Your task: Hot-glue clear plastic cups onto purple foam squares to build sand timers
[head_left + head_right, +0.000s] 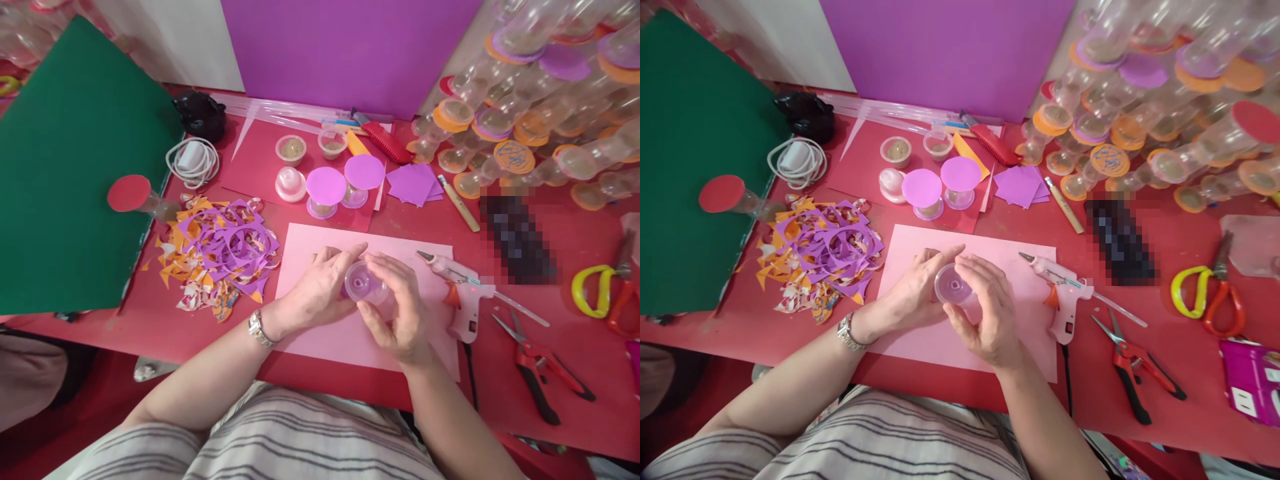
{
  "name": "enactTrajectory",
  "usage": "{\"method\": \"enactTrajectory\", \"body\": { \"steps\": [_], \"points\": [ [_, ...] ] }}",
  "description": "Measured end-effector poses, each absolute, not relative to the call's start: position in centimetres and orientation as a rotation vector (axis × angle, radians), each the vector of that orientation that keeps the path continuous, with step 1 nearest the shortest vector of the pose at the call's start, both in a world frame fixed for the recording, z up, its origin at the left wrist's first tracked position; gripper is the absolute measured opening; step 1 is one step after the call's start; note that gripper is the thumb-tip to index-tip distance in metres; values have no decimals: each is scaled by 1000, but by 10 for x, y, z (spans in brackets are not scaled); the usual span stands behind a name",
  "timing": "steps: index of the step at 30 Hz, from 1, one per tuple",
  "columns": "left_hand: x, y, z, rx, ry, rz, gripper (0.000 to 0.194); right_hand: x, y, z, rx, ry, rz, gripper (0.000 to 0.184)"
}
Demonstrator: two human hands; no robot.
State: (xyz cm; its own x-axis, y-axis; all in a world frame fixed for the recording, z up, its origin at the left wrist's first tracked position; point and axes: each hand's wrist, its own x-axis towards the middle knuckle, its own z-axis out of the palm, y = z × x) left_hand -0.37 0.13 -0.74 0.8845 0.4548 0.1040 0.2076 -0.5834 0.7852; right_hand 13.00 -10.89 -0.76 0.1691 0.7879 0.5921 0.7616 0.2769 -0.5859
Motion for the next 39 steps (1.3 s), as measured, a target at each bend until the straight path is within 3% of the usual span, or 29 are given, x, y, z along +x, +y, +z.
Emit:
{"method": "enactTrajectory", "body": {
  "steps": [13, 30, 39],
  "points": [
    [-3, 1, -12, 2219, 503, 435, 70, 128, -109, -7, -1459, -1539, 90, 48],
    [-3, -1, -14, 2218, 513, 412, 82, 131, -112, -14, -1450, -1545, 16, 56],
    [-3, -2, -14, 2219, 532, 443, 74, 132, -111, -15, -1469, -1536, 36, 55]
  ]
}}
